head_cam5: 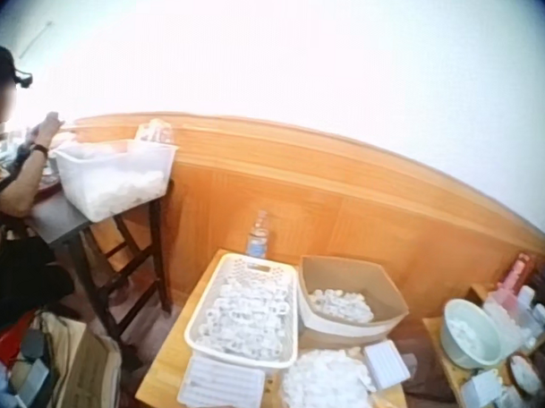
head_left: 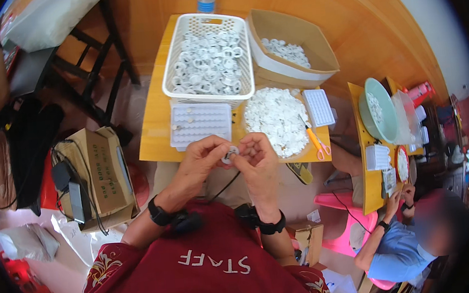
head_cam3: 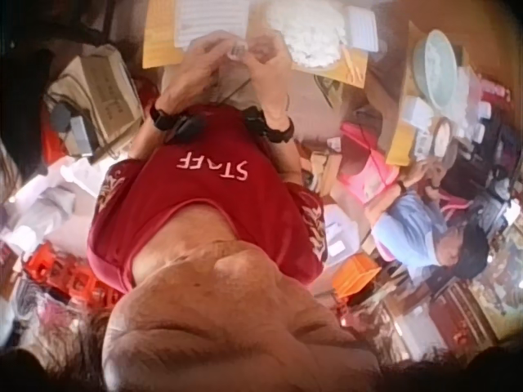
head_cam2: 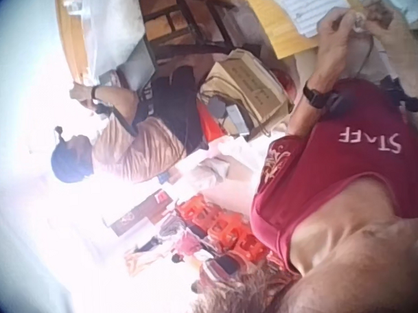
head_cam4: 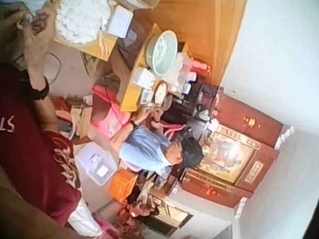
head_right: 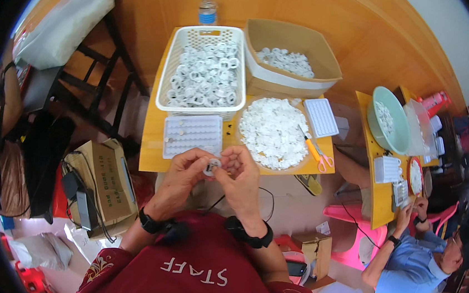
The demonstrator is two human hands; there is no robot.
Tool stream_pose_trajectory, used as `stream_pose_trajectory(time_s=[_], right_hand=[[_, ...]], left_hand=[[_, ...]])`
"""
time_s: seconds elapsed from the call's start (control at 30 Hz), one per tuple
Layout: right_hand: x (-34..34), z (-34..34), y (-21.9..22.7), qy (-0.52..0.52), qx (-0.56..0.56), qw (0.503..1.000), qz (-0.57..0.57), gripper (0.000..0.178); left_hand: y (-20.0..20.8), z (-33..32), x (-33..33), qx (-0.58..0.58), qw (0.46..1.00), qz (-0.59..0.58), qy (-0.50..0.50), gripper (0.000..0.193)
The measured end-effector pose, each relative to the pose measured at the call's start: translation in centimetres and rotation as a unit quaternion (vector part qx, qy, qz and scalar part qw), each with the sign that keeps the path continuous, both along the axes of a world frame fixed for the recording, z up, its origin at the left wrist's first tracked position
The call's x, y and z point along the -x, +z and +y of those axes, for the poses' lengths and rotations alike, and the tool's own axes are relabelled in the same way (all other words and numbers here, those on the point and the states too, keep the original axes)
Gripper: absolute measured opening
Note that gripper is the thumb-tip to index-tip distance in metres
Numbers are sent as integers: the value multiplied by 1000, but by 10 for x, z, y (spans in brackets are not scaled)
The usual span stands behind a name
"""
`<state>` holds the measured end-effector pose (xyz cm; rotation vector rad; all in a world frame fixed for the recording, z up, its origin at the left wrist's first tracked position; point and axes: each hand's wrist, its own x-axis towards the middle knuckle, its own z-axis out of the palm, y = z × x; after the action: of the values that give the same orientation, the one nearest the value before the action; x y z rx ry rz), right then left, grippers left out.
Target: Assembling small white plastic components by manually pressing them together and organizing them into a tray.
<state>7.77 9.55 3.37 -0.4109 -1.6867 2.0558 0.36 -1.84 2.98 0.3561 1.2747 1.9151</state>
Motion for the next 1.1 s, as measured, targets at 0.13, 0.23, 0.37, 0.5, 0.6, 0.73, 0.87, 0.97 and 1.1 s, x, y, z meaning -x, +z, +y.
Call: stream_pose_trajectory(time_s=[0.13, 0.23, 0.37, 0.5, 0.6, 0.73, 0.87, 0.97, 1.1], right_hand=[[0, -5, -8, -22, 12, 1000, 7, 25], [-4, 3, -11, -44, -13, 999, 6, 20], [-16, 60, -24, -170, -127, 974, -75, 9], [-28, 111, -68, -206, -292, 913, -196, 8], [-29, 111, -81, -158, -325, 905, -222, 11], [-17, 107, -77, -81, -372, 903, -198, 14], [-8, 99, -55, -88, -363, 908, -192, 14], [0, 80, -34, -57, -329, 932, -142, 14], [15, 41, -21, -8, -327, 943, -70, 14]], left_hand=[[-9, -1, 4, -10, 1000, -20, -6, 18], [-6, -6, 5, -38, 996, -73, -22, 21], [-11, -16, 13, -32, 996, -81, 4, 23], [-6, -21, 18, -45, 995, -86, 26, 25], [-10, -23, 20, -45, 995, -88, 20, 26], [-14, -28, 24, -67, 991, -100, 52, 27], [-7, -40, 33, -61, 990, -94, 85, 29], [-4, -48, 39, -83, 986, -100, 104, 26], [-7, -51, 38, -83, 985, -101, 115, 25]])
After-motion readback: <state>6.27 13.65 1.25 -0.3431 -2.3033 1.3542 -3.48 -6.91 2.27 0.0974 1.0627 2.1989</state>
